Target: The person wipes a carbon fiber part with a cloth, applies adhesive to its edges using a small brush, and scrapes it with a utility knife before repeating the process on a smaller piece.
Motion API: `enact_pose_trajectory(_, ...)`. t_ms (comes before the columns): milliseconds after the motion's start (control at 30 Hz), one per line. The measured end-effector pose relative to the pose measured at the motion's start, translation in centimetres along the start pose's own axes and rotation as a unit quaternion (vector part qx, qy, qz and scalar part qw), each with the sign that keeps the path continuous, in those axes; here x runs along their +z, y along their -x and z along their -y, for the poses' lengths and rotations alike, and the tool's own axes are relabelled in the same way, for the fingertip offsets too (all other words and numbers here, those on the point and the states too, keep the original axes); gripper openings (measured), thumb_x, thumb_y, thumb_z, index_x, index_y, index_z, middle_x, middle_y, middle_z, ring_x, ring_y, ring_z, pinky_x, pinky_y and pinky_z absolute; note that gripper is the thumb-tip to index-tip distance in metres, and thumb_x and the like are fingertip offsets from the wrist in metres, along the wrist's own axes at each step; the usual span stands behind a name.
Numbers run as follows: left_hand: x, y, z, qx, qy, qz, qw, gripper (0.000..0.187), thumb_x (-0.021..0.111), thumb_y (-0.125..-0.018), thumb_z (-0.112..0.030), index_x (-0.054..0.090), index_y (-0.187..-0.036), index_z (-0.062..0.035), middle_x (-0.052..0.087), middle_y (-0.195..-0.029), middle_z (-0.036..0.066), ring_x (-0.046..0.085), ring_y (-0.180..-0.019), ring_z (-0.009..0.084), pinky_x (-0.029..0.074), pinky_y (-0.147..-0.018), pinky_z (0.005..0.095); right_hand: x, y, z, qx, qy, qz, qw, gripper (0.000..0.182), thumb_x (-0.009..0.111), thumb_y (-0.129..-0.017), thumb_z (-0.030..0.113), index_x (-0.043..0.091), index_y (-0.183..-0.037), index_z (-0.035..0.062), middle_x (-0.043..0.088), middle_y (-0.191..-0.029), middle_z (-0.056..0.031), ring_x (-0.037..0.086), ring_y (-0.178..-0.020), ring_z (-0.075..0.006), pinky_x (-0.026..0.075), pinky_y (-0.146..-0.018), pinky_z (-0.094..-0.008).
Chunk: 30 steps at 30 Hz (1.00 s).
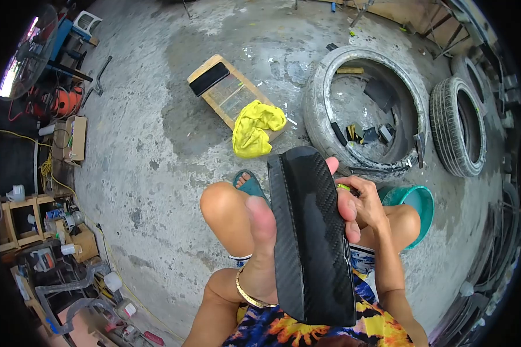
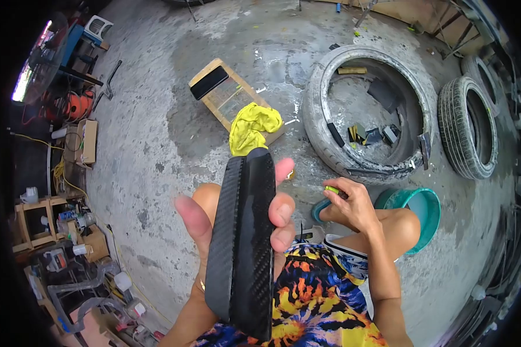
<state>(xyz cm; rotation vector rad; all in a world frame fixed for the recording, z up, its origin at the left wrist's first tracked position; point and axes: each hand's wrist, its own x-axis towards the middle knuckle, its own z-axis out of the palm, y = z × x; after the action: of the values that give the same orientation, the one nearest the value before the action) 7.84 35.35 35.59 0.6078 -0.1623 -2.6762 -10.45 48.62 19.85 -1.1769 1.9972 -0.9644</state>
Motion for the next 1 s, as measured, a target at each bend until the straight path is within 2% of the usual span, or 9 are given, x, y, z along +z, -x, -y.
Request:
enact_pose_trajectory(500,-0.9,-0.8,0.7,0.039,0.121,0.066,0.99,0.125,0.041,-0.069,-0.089,0.021,-0.147,0.0064,0.056,-0.103,0.013,0.059,-0.081,0.0213,0.051,-0.076,0.0275,1.8,-1.2,-2.5,-0.004,-0.012,-0.004,1.0,0.022,0.068,-0.084,0.009,0.066,-0.103,0.0001,0.066,-0.089,-0.0165,0.064,-0.08,-0.0281,0.05,-0.072,-0.0335)
enact_pose_trajectory(600,-3.4,-3.9,-1.6,-0.034,0.31,0.202,0.928,0.11,0.06,-0.075,-0.074,0.022,-0.149,-0.0025,0.051,-0.131,0.019,0.056,-0.117,0.0378,0.049,-0.099,0.0455,2.8,-1.6,-3.2,0.006,0.03,-0.018,0.999,0.023,0.065,-0.085,0.01,0.065,-0.105,-0.0002,0.066,-0.096,-0.0202,0.064,-0.086,-0.0356,0.05,-0.075,-0.0361)
enact_pose_trajectory(667,-6.6,-8.3,-4.9,-0.142,0.236,0.308,0.911,0.095,0.06,-0.081,-0.067,0.031,-0.145,-0.0022,0.052,-0.132,0.015,0.054,-0.12,0.037,0.045,-0.104,0.0464,5.6,-2.7,-6.7,0.036,0.04,0.003,0.999,0.022,0.066,-0.084,0.012,0.064,-0.102,-0.0008,0.065,-0.096,-0.0209,0.064,-0.085,-0.0371,0.05,-0.075,-0.0393)
enact_pose_trajectory(700,-6.3,-9.6,-5.5,0.01,0.093,0.211,0.973,0.08,0.057,-0.086,-0.063,0.048,-0.131,0.0027,0.06,-0.121,0.015,0.058,-0.115,0.0324,0.046,-0.103,0.0427,7.3,-3.3,-7.8,0.092,0.072,0.018,0.993,0.021,0.066,-0.084,0.012,0.064,-0.101,-0.0006,0.066,-0.096,-0.021,0.064,-0.085,-0.0369,0.05,-0.075,-0.0399)
enact_pose_trajectory(733,-5.7,-11.9,-5.5,0.167,-0.057,0.161,0.971,0.07,0.053,-0.089,-0.061,0.057,-0.116,0.0044,0.064,-0.11,0.016,0.062,-0.108,0.0276,0.05,-0.099,0.0385,9.9,-3.6,-11.4,0.08,0.027,0.017,0.996,0.022,0.067,-0.084,0.012,0.065,-0.103,0.0001,0.067,-0.097,-0.0205,0.065,-0.087,-0.037,0.05,-0.075,-0.0401)
enact_pose_trajectory(767,-4.3,-12.7,-5.8,0.16,-0.057,0.06,0.984,0.054,0.05,-0.092,-0.061,0.065,-0.095,-0.0088,0.067,-0.091,0.008,0.064,-0.087,0.0199,0.054,-0.082,0.0372,11.6,-4.1,-12.6,0.108,0.047,0.021,0.993,0.025,0.069,-0.083,0.012,0.064,-0.106,0.0014,0.068,-0.096,-0.0208,0.066,-0.089,-0.0372,0.051,-0.076,-0.0413)
enact_pose_trajectory(800,-5.3,-14.6,-6.5,0.167,-0.069,0.128,0.975,0.059,0.038,-0.098,-0.057,0.064,-0.094,-0.0039,0.067,-0.088,0.009,0.064,-0.083,0.019,0.054,-0.082,0.0348,13.3,-4.5,-13.4,0.133,0.056,0.024,0.989,0.029,0.069,-0.083,0.01,0.06,-0.11,0.0032,0.068,-0.096,-0.0219,0.066,-0.091,-0.0384,0.051,-0.077,-0.0434)
enact_pose_trajectory(900,-7.0,-17.1,-7.1,0.174,-0.016,0.057,0.983,0.048,0.051,-0.095,-0.051,0.064,-0.094,-0.0045,0.069,-0.091,0.01,0.066,-0.088,0.0206,0.056,-0.084,0.0335,18.5,-5.3,-17.7,0.144,0.084,0.001,0.986,0.033,0.069,-0.083,0.007,0.059,-0.114,0.0028,0.067,-0.085,-0.0188,0.065,-0.079,-0.0325,0.051,-0.073,-0.0401)
enact_pose_trajectory(1000,-9.1,-17.1,-7.1,0.188,-0.012,0.008,0.982,0.038,0.054,-0.094,-0.048,0.059,-0.118,-0.0187,0.061,-0.095,0.002,0.06,-0.093,0.0193,0.052,-0.089,0.036,22.7,-5.8,-20.4,0.208,0.053,-0.01,0.977,0.035,0.07,-0.082,0.008,0.058,-0.114,0.0031,0.067,-0.085,-0.0179,0.065,-0.078,-0.0326,0.05,-0.073,-0.0411)
